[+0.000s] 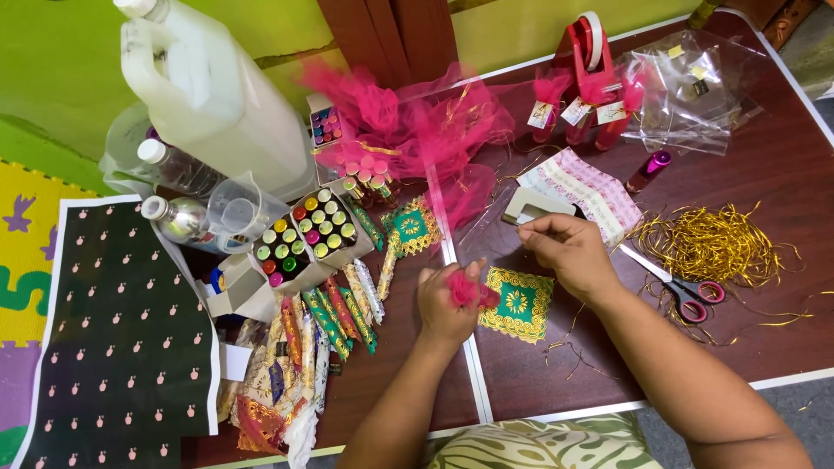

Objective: The person wraps a small cylindrical bottle with pink tulle fabric, securing it with a gold string. They then place the wrapped bottle onto a decorative green and gold card on the table.

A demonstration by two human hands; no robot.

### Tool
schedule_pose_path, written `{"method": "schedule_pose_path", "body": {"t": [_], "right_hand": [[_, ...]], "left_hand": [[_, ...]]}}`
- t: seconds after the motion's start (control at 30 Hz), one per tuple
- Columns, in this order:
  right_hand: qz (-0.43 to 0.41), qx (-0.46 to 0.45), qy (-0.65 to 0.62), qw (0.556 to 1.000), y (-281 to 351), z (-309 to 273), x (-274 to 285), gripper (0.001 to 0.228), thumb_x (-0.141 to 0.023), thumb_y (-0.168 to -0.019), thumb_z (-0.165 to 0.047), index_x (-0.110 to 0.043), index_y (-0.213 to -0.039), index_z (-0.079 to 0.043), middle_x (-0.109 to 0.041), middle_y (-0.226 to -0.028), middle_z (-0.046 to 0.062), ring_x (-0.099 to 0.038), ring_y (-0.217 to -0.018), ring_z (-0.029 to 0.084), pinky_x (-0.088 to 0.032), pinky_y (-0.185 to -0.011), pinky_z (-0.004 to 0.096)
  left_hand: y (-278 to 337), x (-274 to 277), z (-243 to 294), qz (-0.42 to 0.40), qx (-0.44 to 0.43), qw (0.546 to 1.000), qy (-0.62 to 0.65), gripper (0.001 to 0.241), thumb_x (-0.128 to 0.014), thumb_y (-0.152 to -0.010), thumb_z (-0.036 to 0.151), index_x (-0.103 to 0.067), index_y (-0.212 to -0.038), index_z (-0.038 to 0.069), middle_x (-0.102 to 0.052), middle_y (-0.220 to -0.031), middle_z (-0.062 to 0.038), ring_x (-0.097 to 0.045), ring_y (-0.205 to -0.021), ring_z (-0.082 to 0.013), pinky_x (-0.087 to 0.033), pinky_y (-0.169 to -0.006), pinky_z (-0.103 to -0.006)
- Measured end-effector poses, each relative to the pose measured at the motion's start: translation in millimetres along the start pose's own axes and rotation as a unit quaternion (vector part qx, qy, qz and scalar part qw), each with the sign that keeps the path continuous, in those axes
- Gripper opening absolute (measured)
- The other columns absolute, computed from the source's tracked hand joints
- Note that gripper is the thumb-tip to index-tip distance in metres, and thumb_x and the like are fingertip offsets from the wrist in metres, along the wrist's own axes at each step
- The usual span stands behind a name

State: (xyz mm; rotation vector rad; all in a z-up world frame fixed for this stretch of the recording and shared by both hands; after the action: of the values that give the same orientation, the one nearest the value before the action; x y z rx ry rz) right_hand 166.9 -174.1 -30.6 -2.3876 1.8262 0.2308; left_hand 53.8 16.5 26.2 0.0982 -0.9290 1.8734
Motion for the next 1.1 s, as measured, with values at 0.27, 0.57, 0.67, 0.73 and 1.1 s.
{"method": "schedule_pose_path", "body": {"t": [0.27,0.57,0.67,0.73,1.1], "right_hand": [[-0.058,0.044,0.093,0.993,18,-14,-43,0.006,-0.074,-0.087,0.005,-0.078,-0.092,0.004,-0.072,-0.069,0.015,-0.053,-0.051,0.011,-0.042,-0.045,0.022],[-0.067,0.011,0.032,0.997,37,8,-67,0.011,-0.074,-0.082,0.007,-0.080,-0.091,0.004,-0.069,-0.066,0.009,-0.059,-0.058,0.009,-0.048,-0.049,0.022],[-0.057,-0.008,0.017,0.998,38,8,-69,0.011,-0.072,-0.083,0.006,-0.081,-0.090,0.003,-0.068,-0.064,0.007,-0.060,-0.057,0.008,-0.048,-0.048,0.021],[-0.053,-0.023,0.012,0.998,37,5,-70,0.012,-0.071,-0.084,0.005,-0.081,-0.091,0.003,-0.068,-0.062,0.006,-0.061,-0.056,0.007,-0.048,-0.048,0.020],[0.009,-0.146,-0.128,0.981,40,49,-67,0.006,-0.071,-0.080,0.008,-0.073,-0.085,0.009,-0.054,-0.056,0.010,-0.039,-0.039,0.004,-0.031,-0.029,0.020]], "left_hand": [[14,-20,-13,-0.023,-0.008,0.999,-0.041,0.037,-0.046,-0.106,0.038,-0.074,-0.127,0.026,-0.060,-0.079,-0.004,-0.063,-0.078,-0.0265,-0.035,-0.087,-0.0417],[11,-37,-15,-0.070,0.123,0.980,0.136,0.061,-0.025,-0.108,0.053,-0.051,-0.151,0.019,-0.037,-0.163,-0.012,-0.038,-0.145,-0.0371,-0.005,-0.112,-0.0647],[9,-38,-10,-0.073,0.143,0.967,0.198,0.068,-0.024,-0.106,0.055,-0.040,-0.158,0.015,-0.037,-0.165,-0.012,-0.038,-0.147,-0.0376,-0.013,-0.116,-0.0631],[6,-37,-4,-0.066,0.140,0.959,0.238,0.070,-0.027,-0.106,0.054,-0.033,-0.161,0.011,-0.040,-0.162,-0.016,-0.038,-0.145,-0.0413,-0.020,-0.118,-0.0629],[13,-44,-6,-0.033,0.085,0.954,0.284,0.069,-0.033,-0.107,0.047,-0.038,-0.156,-0.001,-0.015,-0.171,-0.019,-0.038,-0.143,-0.0465,-0.037,-0.116,-0.0537]]}}
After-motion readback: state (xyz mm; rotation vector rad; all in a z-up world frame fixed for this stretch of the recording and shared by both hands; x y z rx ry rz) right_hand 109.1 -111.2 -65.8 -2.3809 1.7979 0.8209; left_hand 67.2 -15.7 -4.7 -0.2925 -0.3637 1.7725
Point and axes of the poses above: each hand's wrist, its own y-axis away from the middle knuckle, its own x-axis out of the back of the hand, z = x × y, the point moved 8 cm from there along -y, towards the middle knuckle
